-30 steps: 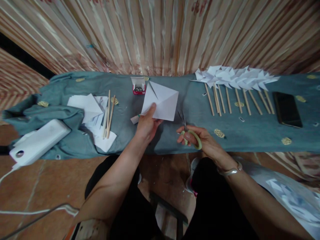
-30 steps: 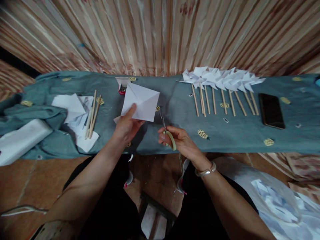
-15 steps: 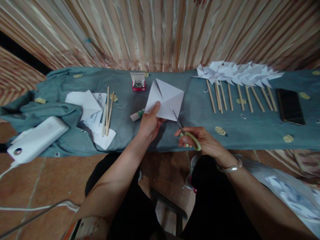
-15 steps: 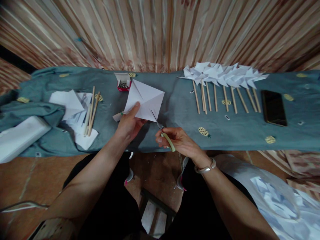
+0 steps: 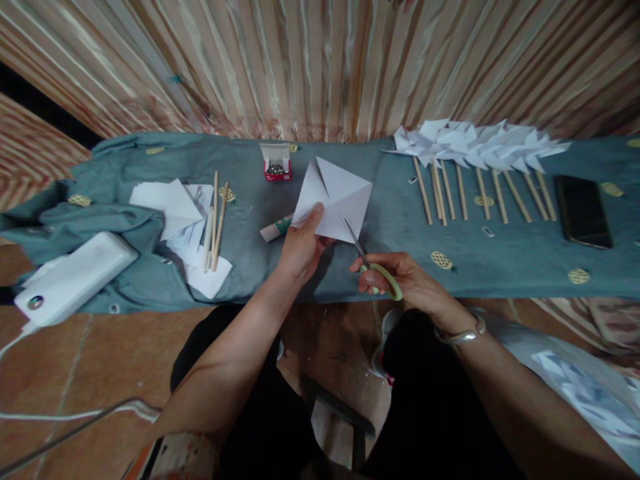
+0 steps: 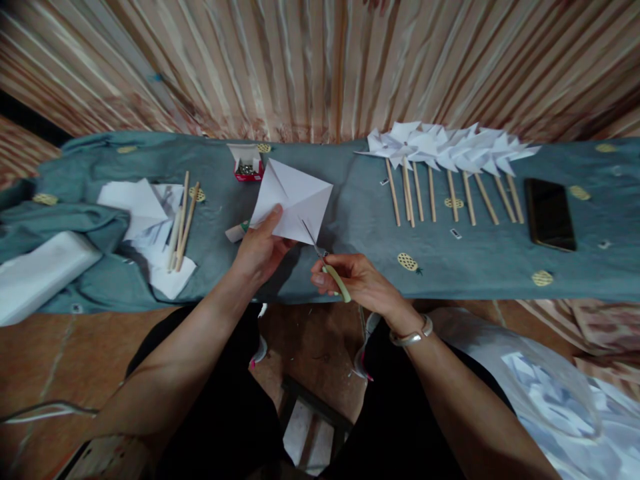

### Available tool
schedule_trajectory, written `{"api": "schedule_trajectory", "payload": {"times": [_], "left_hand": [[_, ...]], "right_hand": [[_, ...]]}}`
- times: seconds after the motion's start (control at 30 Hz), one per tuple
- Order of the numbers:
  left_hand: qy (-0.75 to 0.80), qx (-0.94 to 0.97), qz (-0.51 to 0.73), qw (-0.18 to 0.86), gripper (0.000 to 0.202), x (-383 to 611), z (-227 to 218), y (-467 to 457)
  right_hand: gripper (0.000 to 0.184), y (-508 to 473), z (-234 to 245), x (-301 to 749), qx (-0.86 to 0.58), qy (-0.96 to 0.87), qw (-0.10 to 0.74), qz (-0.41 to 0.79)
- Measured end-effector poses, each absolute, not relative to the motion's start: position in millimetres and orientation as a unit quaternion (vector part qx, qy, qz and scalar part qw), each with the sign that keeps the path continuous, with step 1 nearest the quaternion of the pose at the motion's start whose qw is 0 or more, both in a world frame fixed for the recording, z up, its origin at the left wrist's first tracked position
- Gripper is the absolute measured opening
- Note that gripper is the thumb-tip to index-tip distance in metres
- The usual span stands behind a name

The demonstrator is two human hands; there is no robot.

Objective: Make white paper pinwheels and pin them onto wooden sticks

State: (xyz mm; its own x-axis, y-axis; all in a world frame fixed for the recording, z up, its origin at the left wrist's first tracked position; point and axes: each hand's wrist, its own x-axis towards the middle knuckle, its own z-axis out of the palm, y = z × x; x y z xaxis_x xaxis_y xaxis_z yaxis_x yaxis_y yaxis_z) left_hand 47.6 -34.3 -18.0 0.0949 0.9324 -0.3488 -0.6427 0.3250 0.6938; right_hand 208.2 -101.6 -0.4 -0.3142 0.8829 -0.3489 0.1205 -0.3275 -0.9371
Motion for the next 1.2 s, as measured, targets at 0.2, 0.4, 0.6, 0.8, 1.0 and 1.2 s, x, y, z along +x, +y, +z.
{"api": "schedule_trajectory", "payload": {"times": [0.2,0.4,0.6,0.8,1.0,1.2], "left_hand": [[0.397,0.178,0.552,0.712,0.009,48.8,-13.6,-35.7],[0.404,0.172,0.551,0.709,0.015,48.4,-11.4,-34.5],[0.403,0.177,0.553,0.707,0.014,47.3,-12.2,-34.5],[0.408,0.173,0.553,0.706,0.012,46.1,-13.5,-34.0],[0.407,0.180,0.544,0.711,0.012,47.2,-14.5,-35.5],[0.398,0.180,0.531,0.726,0.014,52.2,-10.5,-40.6]], "right_hand": [[0.045,-102.9,-8.6,211.7,-0.497,-0.486,0.299,0.653],[0.041,-104.0,-16.8,212.8,-0.505,-0.481,0.308,0.647],[0.040,-102.4,-17.3,210.1,-0.507,-0.453,0.317,0.661],[0.040,-101.4,-20.1,208.7,-0.513,-0.420,0.322,0.676],[0.039,-101.3,-18.1,208.2,-0.508,-0.447,0.324,0.661],[0.039,-101.5,-15.8,208.2,-0.504,-0.463,0.327,0.652]]}}
